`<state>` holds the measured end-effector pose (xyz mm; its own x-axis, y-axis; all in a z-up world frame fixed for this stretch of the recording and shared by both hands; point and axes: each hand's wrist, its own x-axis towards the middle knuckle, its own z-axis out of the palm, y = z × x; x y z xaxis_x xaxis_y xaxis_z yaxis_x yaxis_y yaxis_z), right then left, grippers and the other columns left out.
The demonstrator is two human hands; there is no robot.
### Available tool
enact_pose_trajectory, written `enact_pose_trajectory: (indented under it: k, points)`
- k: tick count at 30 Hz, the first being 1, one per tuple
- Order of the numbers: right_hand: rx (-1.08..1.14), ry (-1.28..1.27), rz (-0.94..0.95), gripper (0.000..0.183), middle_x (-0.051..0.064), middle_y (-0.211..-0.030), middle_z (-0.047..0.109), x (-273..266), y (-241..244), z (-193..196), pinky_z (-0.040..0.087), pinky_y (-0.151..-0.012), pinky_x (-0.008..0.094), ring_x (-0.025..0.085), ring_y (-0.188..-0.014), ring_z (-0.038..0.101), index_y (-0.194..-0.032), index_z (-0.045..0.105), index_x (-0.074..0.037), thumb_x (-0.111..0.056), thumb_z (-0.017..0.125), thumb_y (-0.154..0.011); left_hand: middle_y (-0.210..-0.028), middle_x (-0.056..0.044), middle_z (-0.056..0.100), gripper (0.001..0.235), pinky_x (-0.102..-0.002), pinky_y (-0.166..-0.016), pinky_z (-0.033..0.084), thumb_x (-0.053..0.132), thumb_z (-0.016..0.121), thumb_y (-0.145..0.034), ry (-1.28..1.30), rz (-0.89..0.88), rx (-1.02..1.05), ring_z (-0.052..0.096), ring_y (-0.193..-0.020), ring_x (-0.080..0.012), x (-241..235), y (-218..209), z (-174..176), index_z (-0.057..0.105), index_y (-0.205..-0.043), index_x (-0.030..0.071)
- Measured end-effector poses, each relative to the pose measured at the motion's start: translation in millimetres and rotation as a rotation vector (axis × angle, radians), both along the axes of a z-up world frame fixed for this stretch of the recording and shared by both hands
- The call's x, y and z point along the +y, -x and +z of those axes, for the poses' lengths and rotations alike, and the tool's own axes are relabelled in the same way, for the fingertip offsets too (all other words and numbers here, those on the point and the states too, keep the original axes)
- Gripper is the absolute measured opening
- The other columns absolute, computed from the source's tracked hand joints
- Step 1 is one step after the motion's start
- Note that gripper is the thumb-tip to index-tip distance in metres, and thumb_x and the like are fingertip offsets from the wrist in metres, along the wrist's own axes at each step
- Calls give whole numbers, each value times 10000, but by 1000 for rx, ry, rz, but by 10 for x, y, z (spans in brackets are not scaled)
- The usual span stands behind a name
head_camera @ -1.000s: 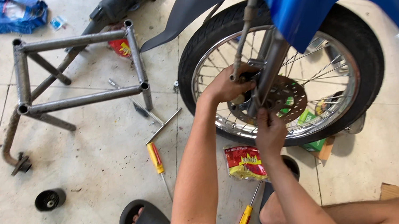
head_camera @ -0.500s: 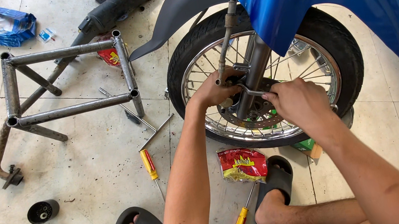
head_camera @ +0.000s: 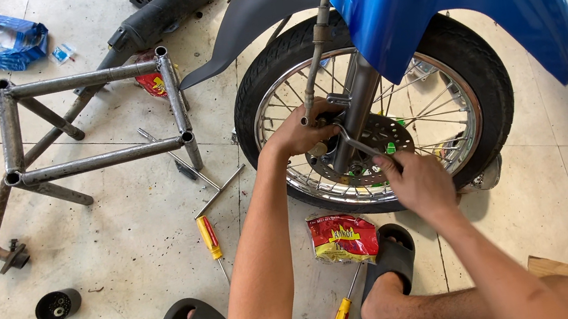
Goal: The person is sitting on the floor and working on the front wheel of a blue motorcycle. They use a wrench to tighten a bolt on the wheel hub and adjust the brake caliper area.
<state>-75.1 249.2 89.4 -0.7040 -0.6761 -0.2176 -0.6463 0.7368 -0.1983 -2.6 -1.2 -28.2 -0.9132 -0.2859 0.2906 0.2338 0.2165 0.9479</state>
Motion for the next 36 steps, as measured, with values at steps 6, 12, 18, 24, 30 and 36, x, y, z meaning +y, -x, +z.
enact_pose_trajectory:
  k: [6, 12, 18, 24, 30, 36]
  points:
    - [94, 366, -71, 623, 228, -586, 591, 62, -95, -767, 485, -603, 549, 516, -728, 659, -696, 601, -74, -584, 536, -1047, -1205, -197, 669, 506, -484, -1032, 493, 332, 806, -829, 33, 4, 14, 637, -1173, -399, -11, 27, -47, 703, -1264, 95]
    - [138, 149, -13, 629, 237, -677, 670, 157, -62, -569, 553, -697, 575, 474, -815, 717, -819, 678, -129, -633, 399, -1071, -1201, -214, 669, 557, -504, -1029, 498, 356, 852, -794, 8, 0, 19, 641, -1167, -412, -7, 25, -63, 703, -1254, 80]
    - [225, -333, 202, 667, 225, -804, 764, -301, -94, 821, 609, -814, 540, 425, -864, 774, -983, 758, -117, -581, 297, -1106, -1208, -194, 672, 519, -495, -1037, 489, 310, 822, -801, 31, 15, -9, 636, -1178, -405, -2, 22, -22, 703, -1255, 89]
    - [62, -367, 221, 644, 262, -830, 768, -455, 61, 906, 585, -840, 574, 486, -928, 752, -971, 791, -68, -560, 387, -1064, -1202, -176, 677, 497, -485, -1034, 493, 299, 809, -806, 52, 39, -24, 639, -1176, -388, 20, 24, -14, 706, -1252, 104]
    - [-8, -204, 39, 738, 247, -763, 746, -165, 189, 409, 557, -837, 576, 503, -952, 725, -903, 774, -97, -679, 349, -1061, -1203, -173, 677, 487, -489, -1021, 503, 278, 825, -811, -4, 62, 24, 648, -1165, -398, 49, 44, -54, 702, -1247, 99]
    - [-57, 115, -47, 750, 216, -580, 647, 135, 181, -259, 531, -721, 530, 491, -769, 708, -636, 635, -89, -711, 462, -1018, -1212, -193, 671, 510, -519, -1014, 503, 267, 825, -795, 5, 33, 33, 639, -1171, -420, 41, 48, -64, 691, -1253, 89]
